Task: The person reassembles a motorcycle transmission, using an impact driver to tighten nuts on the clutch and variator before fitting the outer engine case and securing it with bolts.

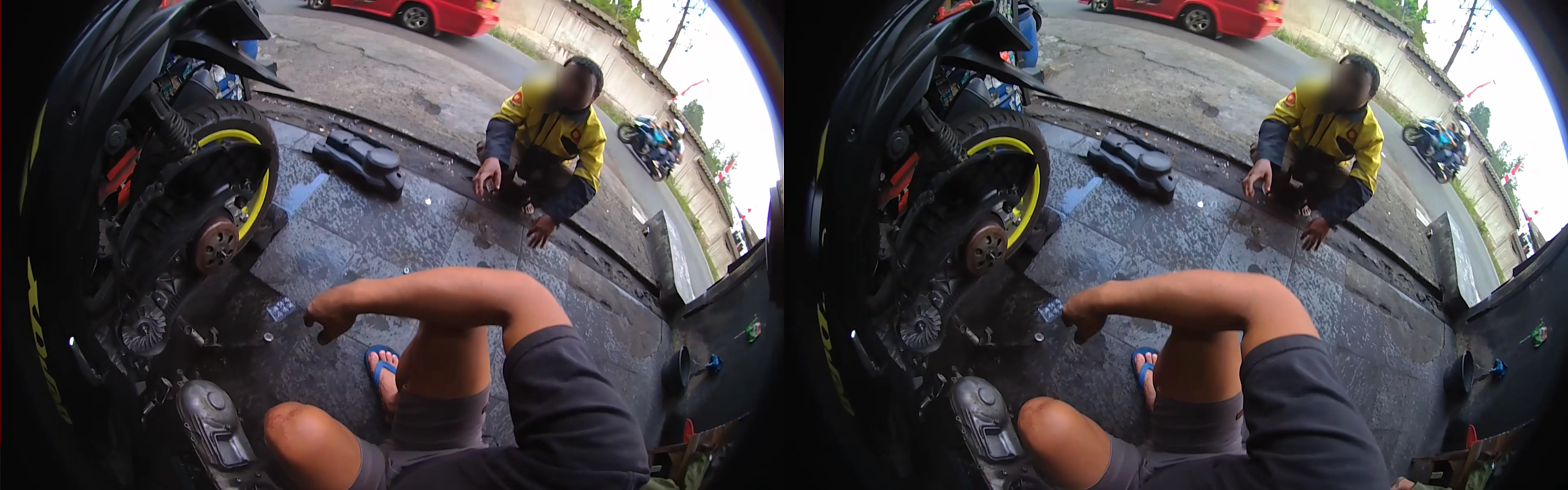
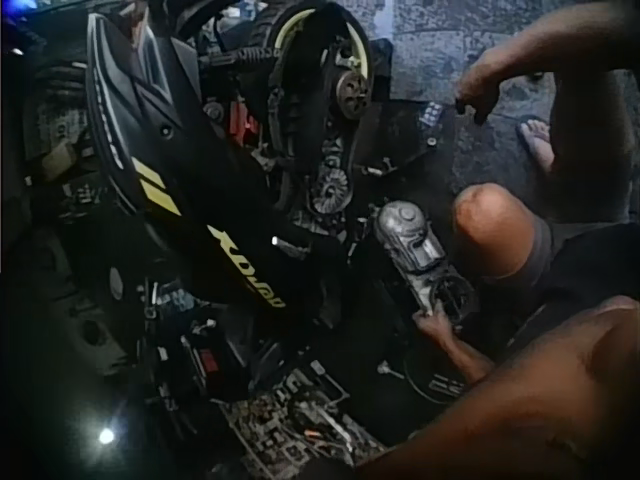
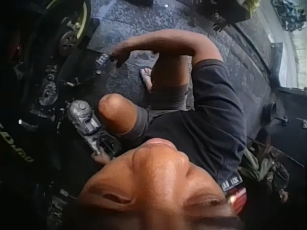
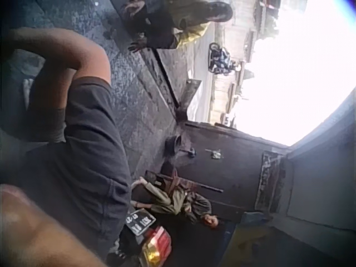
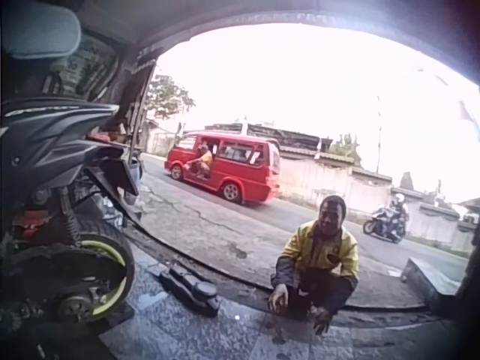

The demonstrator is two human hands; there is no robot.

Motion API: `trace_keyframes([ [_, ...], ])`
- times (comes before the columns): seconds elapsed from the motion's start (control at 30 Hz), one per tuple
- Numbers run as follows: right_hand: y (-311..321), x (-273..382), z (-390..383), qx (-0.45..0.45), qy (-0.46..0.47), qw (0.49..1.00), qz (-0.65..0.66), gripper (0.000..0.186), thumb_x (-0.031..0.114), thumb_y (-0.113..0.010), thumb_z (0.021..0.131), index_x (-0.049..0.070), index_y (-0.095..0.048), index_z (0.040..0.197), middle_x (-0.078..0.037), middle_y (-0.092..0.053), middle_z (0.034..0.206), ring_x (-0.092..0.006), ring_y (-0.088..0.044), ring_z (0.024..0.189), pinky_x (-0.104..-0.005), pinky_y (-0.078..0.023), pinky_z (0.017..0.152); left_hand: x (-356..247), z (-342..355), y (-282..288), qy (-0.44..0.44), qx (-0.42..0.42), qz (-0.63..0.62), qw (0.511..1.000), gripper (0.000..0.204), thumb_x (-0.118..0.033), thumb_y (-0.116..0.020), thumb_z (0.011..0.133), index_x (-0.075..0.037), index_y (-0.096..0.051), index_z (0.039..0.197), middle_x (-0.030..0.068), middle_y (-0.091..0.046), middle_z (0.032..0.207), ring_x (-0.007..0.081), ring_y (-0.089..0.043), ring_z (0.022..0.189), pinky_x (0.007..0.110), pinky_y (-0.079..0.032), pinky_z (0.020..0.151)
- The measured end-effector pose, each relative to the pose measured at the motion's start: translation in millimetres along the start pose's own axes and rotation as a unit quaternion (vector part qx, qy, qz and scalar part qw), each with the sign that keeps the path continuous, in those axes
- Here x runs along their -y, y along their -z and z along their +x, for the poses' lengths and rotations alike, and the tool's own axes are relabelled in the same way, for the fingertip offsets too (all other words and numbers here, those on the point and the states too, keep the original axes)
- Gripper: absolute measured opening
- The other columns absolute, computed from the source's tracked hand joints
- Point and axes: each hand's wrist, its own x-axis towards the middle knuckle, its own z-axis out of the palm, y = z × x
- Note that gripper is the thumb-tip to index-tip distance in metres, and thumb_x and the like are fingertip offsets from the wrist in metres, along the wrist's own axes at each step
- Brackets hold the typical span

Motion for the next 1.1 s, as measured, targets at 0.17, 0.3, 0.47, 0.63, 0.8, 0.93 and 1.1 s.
trace_keyframes([
  [0.17, -9.2, -22.2, -19.1, -0.041, -0.022, 0.999, -0.003, 0.053, 0.036, -0.067, 0.081, 0.000, -0.061, 0.119, -0.025, -0.066, 0.106, -0.0397, -0.062, 0.103, -0.0455, -0.050, 0.088, -56.3, -0.1, 35.7, -0.057, 0.043, -0.006, 0.997, 0.046, -0.015, -0.084, 0.068, 0.004, -0.056, 0.099, 0.0154, -0.059, 0.086, 0.0273, -0.056, 0.084, 0.041, -0.045, 0.081],
  [0.3, -20.4, -45.6, -36.0, -0.062, -0.059, 0.996, 0.024, 0.052, 0.034, -0.068, 0.079, 0.000, -0.062, 0.118, -0.025, -0.065, 0.107, -0.0394, -0.062, 0.103, -0.0449, -0.050, 0.088, -109.9, 10.1, 57.4, -0.006, 0.127, 0.091, 0.988, 0.036, -0.008, -0.078, 0.072, -0.001, -0.056, 0.099, 0.0166, -0.060, 0.087, 0.0251, -0.055, 0.083, 0.041, -0.045, 0.081],
  [0.47, -38.9, -73.9, -19.6, -0.088, -0.123, 0.986, 0.067, 0.054, 0.036, -0.067, 0.081, -0.002, -0.061, 0.120, -0.026, -0.064, 0.112, -0.0385, -0.061, 0.107, -0.0444, -0.049, 0.090, -158.6, 31.0, 45.6, -0.164, 0.079, 0.061, 0.981, 0.031, -0.004, -0.068, 0.061, 0.000, -0.051, 0.087, 0.0231, -0.061, 0.077, 0.0423, -0.062, 0.076, 0.045, -0.048, 0.066],
  [0.63, -87.4, -71.8, 9.9, -0.186, -0.213, 0.756, 0.591, 0.065, 0.053, -0.061, 0.088, 0.004, -0.054, 0.130, -0.010, -0.061, 0.101, -0.0220, -0.059, 0.084, -0.0429, -0.050, 0.078, -213.1, 51.9, 26.5, -0.369, 0.065, 0.048, 0.926, 0.036, -0.007, -0.075, 0.061, -0.003, -0.052, 0.089, 0.0205, -0.062, 0.084, 0.0419, -0.062, 0.079, 0.046, -0.050, 0.067],
  [0.8, -115.1, -43.5, 19.3, -0.202, 0.104, 0.375, 0.899, 0.092, 0.078, -0.041, 0.083, 0.005, -0.040, 0.139, -0.017, -0.053, 0.130, -0.0382, -0.055, 0.112, -0.0580, -0.047, 0.091, -265.3, 56.8, 7.0, -0.605, 0.026, 0.089, 0.791, 0.034, -0.009, -0.076, 0.063, -0.004, -0.052, 0.087, 0.0135, -0.062, 0.088, 0.0330, -0.065, 0.074, 0.041, -0.054, 0.071],
  [0.93, -104.3, -33.6, 2.4, -0.281, 0.246, 0.189, 0.908, 0.084, 0.074, -0.041, 0.085, 0.004, -0.052, 0.131, -0.018, -0.056, 0.130, -0.0384, -0.053, 0.118, -0.0594, -0.044, 0.097, -297.5, 58.9, 1.8, -0.757, -0.052, 0.079, 0.647, 0.027, -0.010, -0.072, 0.068, -0.005, -0.052, 0.087, 0.0093, -0.061, 0.089, 0.0258, -0.067, 0.078, 0.042, -0.055, 0.085],
  [1.1, -99.7, -27.8, -29.8, -0.344, 0.297, 0.169, 0.874, 0.088, 0.075, -0.047, 0.081, 0.003, -0.051, 0.131, -0.019, -0.055, 0.131, -0.0382, -0.054, 0.118, -0.0591, -0.044, 0.097, -318.4, 59.8, 15.8, -0.798, -0.146, 0.122, 0.571, 0.020, -0.009, -0.065, 0.082, -0.010, -0.048, 0.093, 0.0025, -0.061, 0.089, 0.0240, -0.064, 0.101, 0.055, -0.035, 0.106],
])
